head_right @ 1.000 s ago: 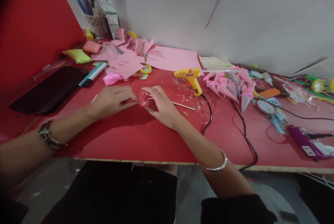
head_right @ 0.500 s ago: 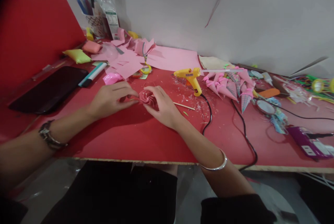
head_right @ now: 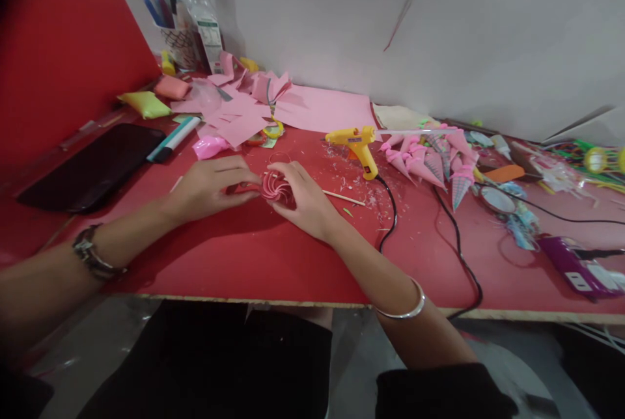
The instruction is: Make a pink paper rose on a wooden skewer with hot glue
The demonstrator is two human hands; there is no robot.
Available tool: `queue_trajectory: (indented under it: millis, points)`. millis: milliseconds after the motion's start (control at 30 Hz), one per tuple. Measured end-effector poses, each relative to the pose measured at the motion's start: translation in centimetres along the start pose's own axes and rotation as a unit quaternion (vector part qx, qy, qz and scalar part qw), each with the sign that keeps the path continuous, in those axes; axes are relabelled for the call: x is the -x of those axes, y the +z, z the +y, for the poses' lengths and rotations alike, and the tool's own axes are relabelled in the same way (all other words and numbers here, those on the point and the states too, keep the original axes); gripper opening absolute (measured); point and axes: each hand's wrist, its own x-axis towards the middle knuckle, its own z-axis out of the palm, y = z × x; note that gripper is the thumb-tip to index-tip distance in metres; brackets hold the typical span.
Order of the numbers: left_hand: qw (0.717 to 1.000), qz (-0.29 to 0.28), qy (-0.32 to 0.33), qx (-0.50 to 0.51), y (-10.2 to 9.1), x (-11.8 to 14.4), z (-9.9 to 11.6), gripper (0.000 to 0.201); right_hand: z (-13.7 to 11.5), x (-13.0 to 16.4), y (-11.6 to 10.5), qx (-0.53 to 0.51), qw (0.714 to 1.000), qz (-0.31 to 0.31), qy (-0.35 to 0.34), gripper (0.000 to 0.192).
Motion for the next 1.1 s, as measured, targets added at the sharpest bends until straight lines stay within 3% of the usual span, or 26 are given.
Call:
queue_trajectory:
  millis: [300,567,767,967,1100]
  points:
    - [1.0,-0.02,0.015,-0.007,0.0,-0.1,0.2,0.026,0.2,0.1,0.2,-0.02,1.0,-0.01,-0.006,0.034]
    - [1.0,-0.011,-0.02,0.0,0.2,0.1,-0.2,0.032,0.1,0.1,0.1,-0.016,0.999,-0.016,0.023,0.03]
    - [0.998,-0.01,-0.063,-0.008,0.3,0.2,-0.6,0.028,0.1,0.0,0.0,0.009,0.999,0.015,0.034,0.027]
    - [0.988,-0.033,-0.083,-0.125,-0.8,0.0,-0.8,0.023,0.2,-0.1,0.1,0.027,0.999,0.017,0.035,0.026]
    - [0.97,-0.082,-0.094,-0.209,-2.3,1.2,-2.5,0.031,0.1,-0.1,0.1,0.045,0.998,0.004,0.047,0.026]
